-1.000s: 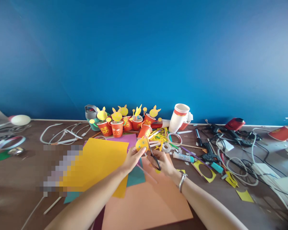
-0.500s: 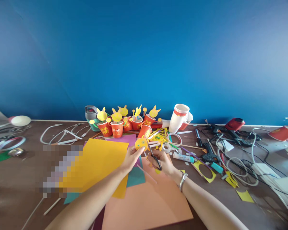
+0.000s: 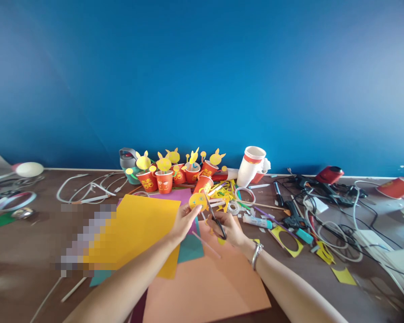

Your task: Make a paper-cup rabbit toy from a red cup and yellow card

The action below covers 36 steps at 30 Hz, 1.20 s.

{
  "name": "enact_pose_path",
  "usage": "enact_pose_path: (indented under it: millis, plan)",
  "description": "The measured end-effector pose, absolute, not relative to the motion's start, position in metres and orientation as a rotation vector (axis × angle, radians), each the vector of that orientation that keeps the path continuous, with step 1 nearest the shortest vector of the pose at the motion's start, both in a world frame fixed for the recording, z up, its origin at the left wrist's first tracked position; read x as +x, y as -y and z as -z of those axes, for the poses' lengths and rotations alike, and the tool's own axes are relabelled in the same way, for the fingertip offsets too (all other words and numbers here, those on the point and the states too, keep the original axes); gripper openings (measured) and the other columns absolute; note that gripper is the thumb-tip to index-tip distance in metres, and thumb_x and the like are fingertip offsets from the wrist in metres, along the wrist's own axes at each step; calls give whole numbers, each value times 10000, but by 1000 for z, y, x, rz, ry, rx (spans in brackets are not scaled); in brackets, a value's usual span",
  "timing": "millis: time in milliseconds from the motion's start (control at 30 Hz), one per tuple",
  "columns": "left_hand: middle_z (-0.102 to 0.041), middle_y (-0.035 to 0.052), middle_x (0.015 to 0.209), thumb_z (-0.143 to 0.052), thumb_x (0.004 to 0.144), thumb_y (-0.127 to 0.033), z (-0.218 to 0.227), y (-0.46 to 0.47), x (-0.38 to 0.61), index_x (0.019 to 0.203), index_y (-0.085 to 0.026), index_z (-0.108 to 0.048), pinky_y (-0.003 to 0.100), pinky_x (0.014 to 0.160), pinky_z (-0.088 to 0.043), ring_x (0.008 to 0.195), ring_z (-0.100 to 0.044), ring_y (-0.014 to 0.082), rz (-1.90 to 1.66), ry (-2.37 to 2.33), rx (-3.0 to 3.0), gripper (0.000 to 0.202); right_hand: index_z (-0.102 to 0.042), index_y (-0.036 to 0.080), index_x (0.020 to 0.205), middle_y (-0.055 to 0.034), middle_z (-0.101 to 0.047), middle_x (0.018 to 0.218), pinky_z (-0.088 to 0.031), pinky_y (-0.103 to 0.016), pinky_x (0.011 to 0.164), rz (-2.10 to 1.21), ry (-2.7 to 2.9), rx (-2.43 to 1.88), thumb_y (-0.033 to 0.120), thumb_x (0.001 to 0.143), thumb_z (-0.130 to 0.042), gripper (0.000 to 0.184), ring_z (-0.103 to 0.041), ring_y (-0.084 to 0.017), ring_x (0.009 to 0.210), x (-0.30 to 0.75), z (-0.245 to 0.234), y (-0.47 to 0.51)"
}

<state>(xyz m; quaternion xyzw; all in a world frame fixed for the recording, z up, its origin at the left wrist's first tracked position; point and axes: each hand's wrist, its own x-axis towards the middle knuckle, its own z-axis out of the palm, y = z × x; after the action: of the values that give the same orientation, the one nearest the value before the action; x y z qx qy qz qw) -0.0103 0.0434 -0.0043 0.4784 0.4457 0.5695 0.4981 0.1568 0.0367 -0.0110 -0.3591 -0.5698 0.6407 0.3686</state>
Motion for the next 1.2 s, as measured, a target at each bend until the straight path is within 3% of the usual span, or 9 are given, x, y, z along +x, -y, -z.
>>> enact_pose_path:
  millis: [700,1033,1200]
  plan:
    - [-623,9,578,-736,662,-468,0,-43,-11,657,-143,-684,248,559,-422,560,-531,124,-1401,-1105,1114,329,-530,165,678,88,-387,446,-371,-208,435,-1635,1477,-927,338,747,-689,245,-313,-45,387,157,13,-37]
    - [-620,8,571,-735,657,-467,-1,-43,-11,663,-147,-691,243,550,-403,557,-528,123,-1417,-1113,1106,323,-515,169,658,88,-373,429,-256,-187,362,-1642,1494,-901,366,753,-689,279,-315,-46,362,157,11,-37]
    - [-611,0,567,-726,671,-457,-1,-44,-11,663,-151,-683,244,552,-414,553,-524,122,-1435,-1100,1110,309,-502,170,649,89,-390,425,-279,-183,365,-1629,1496,-915,335,757,-684,269,-326,-39,347,157,11,-38]
